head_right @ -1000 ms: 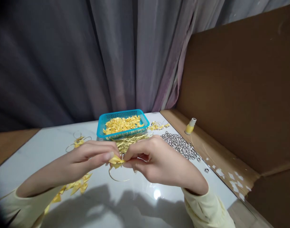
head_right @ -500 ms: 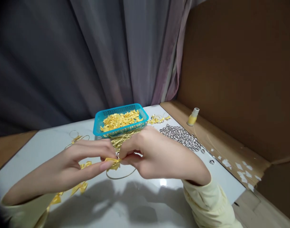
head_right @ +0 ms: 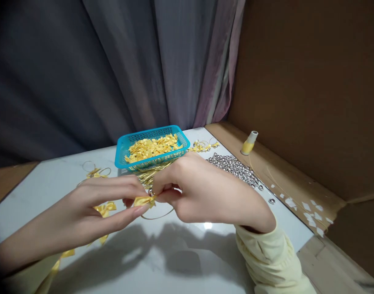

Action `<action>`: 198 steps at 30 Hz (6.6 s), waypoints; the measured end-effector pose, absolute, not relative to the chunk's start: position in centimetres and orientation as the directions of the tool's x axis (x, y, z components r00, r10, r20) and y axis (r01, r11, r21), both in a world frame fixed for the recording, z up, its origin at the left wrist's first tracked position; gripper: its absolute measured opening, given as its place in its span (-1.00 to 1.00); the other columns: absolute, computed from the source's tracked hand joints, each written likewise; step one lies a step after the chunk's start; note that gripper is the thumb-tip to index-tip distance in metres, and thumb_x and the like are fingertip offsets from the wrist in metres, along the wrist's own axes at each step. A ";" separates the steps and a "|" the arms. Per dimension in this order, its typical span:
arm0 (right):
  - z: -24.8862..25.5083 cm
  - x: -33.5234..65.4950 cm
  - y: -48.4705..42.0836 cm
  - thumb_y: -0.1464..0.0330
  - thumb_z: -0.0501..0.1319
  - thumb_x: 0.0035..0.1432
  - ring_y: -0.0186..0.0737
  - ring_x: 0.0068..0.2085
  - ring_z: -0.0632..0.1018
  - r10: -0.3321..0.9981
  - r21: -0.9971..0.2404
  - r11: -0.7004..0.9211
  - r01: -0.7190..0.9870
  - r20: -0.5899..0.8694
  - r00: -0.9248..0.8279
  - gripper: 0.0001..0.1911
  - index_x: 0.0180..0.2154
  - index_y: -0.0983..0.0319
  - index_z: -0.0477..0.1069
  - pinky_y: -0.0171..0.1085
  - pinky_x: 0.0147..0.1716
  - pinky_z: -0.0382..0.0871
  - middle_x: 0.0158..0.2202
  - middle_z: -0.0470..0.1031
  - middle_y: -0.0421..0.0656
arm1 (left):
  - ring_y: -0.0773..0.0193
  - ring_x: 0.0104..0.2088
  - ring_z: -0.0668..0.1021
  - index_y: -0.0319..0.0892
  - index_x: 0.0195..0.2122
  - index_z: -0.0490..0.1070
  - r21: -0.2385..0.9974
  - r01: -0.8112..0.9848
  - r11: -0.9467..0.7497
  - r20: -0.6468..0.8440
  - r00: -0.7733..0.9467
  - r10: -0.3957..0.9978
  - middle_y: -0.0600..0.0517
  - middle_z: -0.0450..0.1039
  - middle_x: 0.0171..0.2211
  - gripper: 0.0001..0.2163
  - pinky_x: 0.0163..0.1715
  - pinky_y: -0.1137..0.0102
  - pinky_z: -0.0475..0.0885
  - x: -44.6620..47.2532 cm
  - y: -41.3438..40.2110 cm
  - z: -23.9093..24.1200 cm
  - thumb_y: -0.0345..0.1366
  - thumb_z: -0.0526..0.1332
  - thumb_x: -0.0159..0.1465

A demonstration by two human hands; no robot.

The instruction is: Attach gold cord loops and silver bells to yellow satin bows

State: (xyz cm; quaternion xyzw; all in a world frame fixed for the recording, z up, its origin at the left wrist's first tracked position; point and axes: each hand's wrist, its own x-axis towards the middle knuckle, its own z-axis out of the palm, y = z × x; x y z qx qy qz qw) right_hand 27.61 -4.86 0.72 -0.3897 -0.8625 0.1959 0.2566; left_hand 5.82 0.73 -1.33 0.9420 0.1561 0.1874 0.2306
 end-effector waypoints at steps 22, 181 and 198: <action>0.4 27.8 -4.9 0.62 0.11 0.04 -0.38 -0.53 0.34 0.800 -0.499 0.587 0.637 0.235 -0.553 -0.77 -0.39 0.26 0.49 -0.33 -0.53 0.05 -0.54 0.40 -0.23 | 0.23 -0.24 0.42 -0.09 -0.21 0.23 0.281 0.420 -0.863 0.443 0.741 0.505 0.03 0.34 -0.21 -0.79 -0.33 0.39 0.34 6.3 -1.7 -1.7 -0.18 0.23 0.25; -0.9 25.4 -3.6 0.29 0.30 0.13 -0.37 -0.56 0.56 0.929 -0.981 0.121 -0.154 0.166 -0.330 -0.83 -0.31 0.23 0.62 -0.39 -0.55 0.46 -0.40 0.62 -0.09 | 0.36 -0.43 0.52 -0.13 -0.35 0.33 0.817 0.184 -0.547 0.498 0.252 0.829 0.13 0.43 -0.44 -0.92 -0.46 0.50 0.44 6.3 -0.2 -1.5 -0.40 0.24 0.19; -2.1 24.0 -2.8 0.37 0.27 0.16 -0.41 -0.58 0.48 0.932 -0.967 0.118 -0.226 0.187 -0.312 -0.87 -0.23 0.25 0.51 -0.32 -0.46 0.43 -0.53 0.52 -0.23 | 0.47 -0.44 0.51 -0.13 -0.37 0.31 0.780 0.187 -0.597 0.553 0.242 0.797 0.19 0.40 -0.47 -0.88 -0.43 0.61 0.41 6.5 -0.1 -1.9 -0.49 0.22 0.19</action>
